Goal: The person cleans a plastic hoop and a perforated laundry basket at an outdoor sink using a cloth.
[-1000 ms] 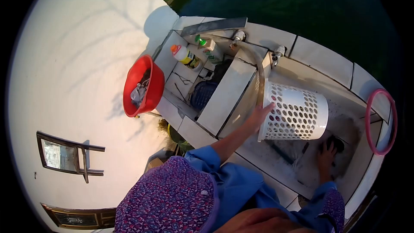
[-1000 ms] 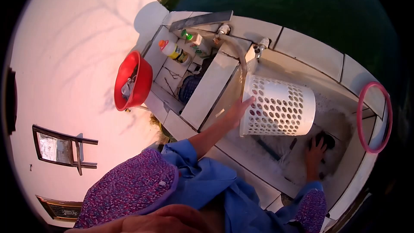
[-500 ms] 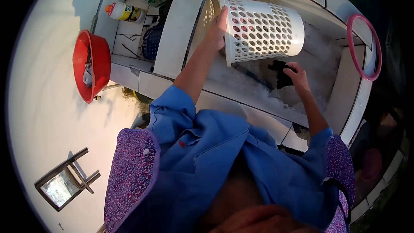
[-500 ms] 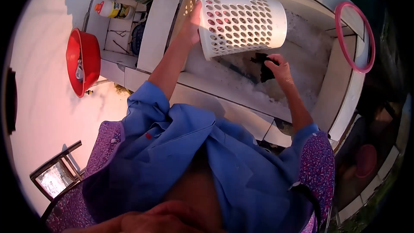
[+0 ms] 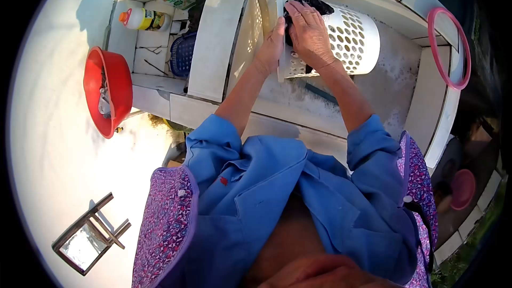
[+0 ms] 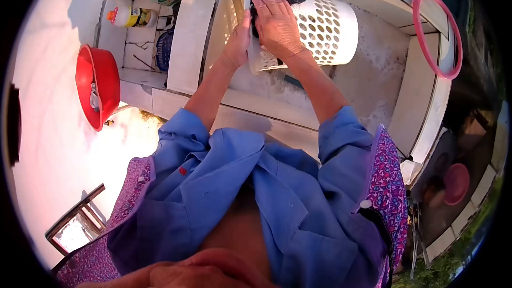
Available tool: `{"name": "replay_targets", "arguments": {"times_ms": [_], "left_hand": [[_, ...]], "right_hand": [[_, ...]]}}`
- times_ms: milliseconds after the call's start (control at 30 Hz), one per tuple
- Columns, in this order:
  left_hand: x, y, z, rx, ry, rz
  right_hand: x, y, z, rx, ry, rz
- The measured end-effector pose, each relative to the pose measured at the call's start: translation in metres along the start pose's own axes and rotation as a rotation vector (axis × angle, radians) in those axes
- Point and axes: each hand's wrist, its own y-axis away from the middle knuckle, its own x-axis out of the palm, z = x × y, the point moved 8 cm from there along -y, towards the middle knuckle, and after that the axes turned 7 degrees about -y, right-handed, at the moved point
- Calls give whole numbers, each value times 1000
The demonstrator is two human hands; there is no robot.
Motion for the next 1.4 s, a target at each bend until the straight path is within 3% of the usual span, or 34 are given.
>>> {"name": "replay_targets", "arguments": {"times_ms": [100,167,200,267,400,533,600,800,900,1000,1100,1200,1400], "left_hand": [[17,37,8,-62,96,122],[24,56,20,-41,107,167],[21,63,30,34,6,143],[20,71,33,107,-107,131],[17,70,30,112,-36,45],[10,43,12,76,43,15],[10,34,10,112,-27,19],[19,52,11,93,141,43],[17,64,26,41,18,1],[18,63,31,96,66,-66],[20,62,27,111,65,-98],[17,57,18,98,26,-130],[6,38,12,21,2,-139]], "right_hand": [[30,-40,-51,95,-150,236],[73,-55,-90,232,-142,647],[80,-62,-100,237,-137,642],[106,-53,-111,359,-54,877],[74,-55,-73,308,-51,716],[2,-6,8,-50,-134,172],[-7,31,26,-44,-67,50],[-26,44,10,69,141,-57],[-46,41,-74,242,296,-197],[-79,61,-149,312,273,-188],[-93,62,-169,407,176,-74],[-85,62,-139,329,137,-99],[-42,53,-10,143,-102,-138]]}}
